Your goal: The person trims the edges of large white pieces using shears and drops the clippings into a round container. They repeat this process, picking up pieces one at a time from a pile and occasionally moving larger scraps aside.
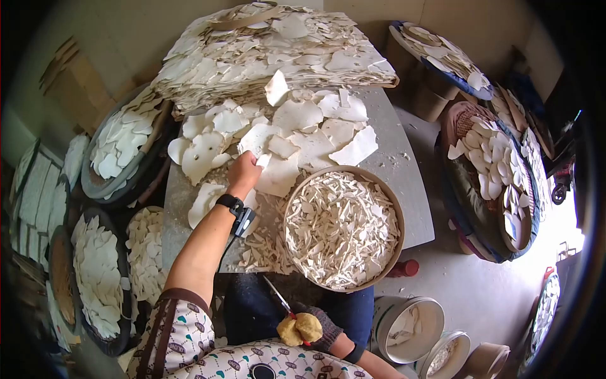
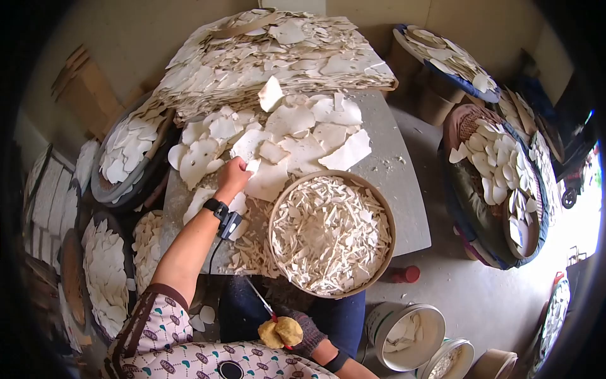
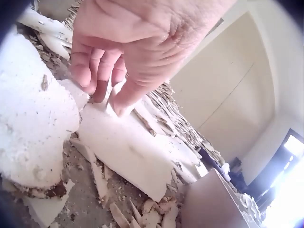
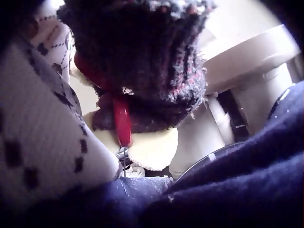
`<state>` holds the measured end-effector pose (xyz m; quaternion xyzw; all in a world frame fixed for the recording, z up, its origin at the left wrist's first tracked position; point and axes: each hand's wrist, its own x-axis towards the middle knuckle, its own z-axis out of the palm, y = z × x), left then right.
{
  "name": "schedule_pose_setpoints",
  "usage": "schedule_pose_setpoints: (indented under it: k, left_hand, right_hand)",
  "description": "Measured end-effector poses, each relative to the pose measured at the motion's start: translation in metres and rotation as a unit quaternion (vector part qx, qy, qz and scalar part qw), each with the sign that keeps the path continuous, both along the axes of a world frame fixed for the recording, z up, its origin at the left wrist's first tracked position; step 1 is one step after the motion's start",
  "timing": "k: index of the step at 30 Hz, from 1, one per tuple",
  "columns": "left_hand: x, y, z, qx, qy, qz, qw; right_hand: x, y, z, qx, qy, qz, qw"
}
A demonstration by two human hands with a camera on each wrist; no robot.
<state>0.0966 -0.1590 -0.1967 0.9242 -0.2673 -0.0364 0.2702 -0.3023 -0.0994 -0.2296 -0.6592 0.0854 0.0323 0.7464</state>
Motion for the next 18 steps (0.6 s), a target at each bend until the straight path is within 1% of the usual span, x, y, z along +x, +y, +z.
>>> schedule_pose_setpoints:
  k: [1, 2, 4, 5, 6, 7, 8, 9, 10, 11, 13, 15, 16, 17, 18]
  left_hand:
    - [0.0, -0.001, 0.002, 0.007, 0.004, 0.012, 1.0]
    - [0.002, 0.0, 0.002, -0.064, 0.041, -0.022, 0.997]
    - [0.003, 0.014, -0.005, -0.196, 0.122, -0.08, 0.97]
    - [-0.025, 0.026, 0.024, -0.296, 0.279, -0.097, 0.908]
    - [-0.047, 0.04, 0.044, -0.302, 0.332, -0.1, 0.888]
    - [-0.066, 0.057, 0.056, -0.305, 0.386, -0.099, 0.865]
    - [-0.087, 0.074, 0.06, -0.323, 0.403, -0.093, 0.851]
    - [-0.107, 0.09, 0.061, -0.344, 0.418, -0.086, 0.836]
    - [-0.123, 0.104, 0.058, -0.367, 0.43, -0.081, 0.821]
    - [-0.136, 0.118, 0.052, -0.366, 0.432, -0.079, 0.821]
    - [-0.163, 0.141, 0.046, -0.37, 0.429, -0.058, 0.822]
    - [-0.181, 0.158, 0.035, -0.363, 0.423, -0.043, 0.829]
    - [-0.189, 0.165, 0.033, -0.352, 0.412, -0.041, 0.84]
    - [-0.195, 0.171, 0.031, -0.34, 0.399, -0.041, 0.851]
    - [-0.2, 0.176, 0.028, -0.327, 0.394, -0.043, 0.858]
  right_hand:
    - [0.0, 0.0, 0.003, -0.121, -0.025, 0.032, 0.992]
    - [0.001, 0.002, 0.002, -0.064, 0.008, 0.019, 0.998]
    - [-0.007, 0.014, -0.034, 0.003, -0.061, -0.07, 0.996]
    - [-0.005, 0.01, -0.028, -0.006, -0.073, -0.096, 0.993]
    - [0.0, 0.008, -0.03, 0.281, -0.067, -0.075, 0.954]
    - [0.007, 0.007, -0.032, 0.549, -0.05, -0.055, 0.832]
    - [0.013, -0.003, -0.024, 0.421, -0.102, -0.025, 0.901]
    - [0.019, -0.009, -0.02, 0.283, -0.15, 0.01, 0.947]
    - [0.022, -0.001, -0.027, 0.387, -0.13, -0.014, 0.913]
    - [0.026, 0.005, -0.035, 0.481, -0.111, -0.04, 0.869]
    - [0.04, 0.01, -0.008, 0.64, -0.066, -0.04, 0.764]
    - [0.046, 0.017, -0.011, 0.609, -0.052, -0.061, 0.789]
    - [0.046, 0.022, -0.012, 0.5, -0.083, -0.066, 0.86]
    - [0.05, 0.025, -0.025, 0.628, -0.033, -0.091, 0.772]
    - [0.048, 0.026, -0.035, 0.477, 0.003, -0.095, 0.874]
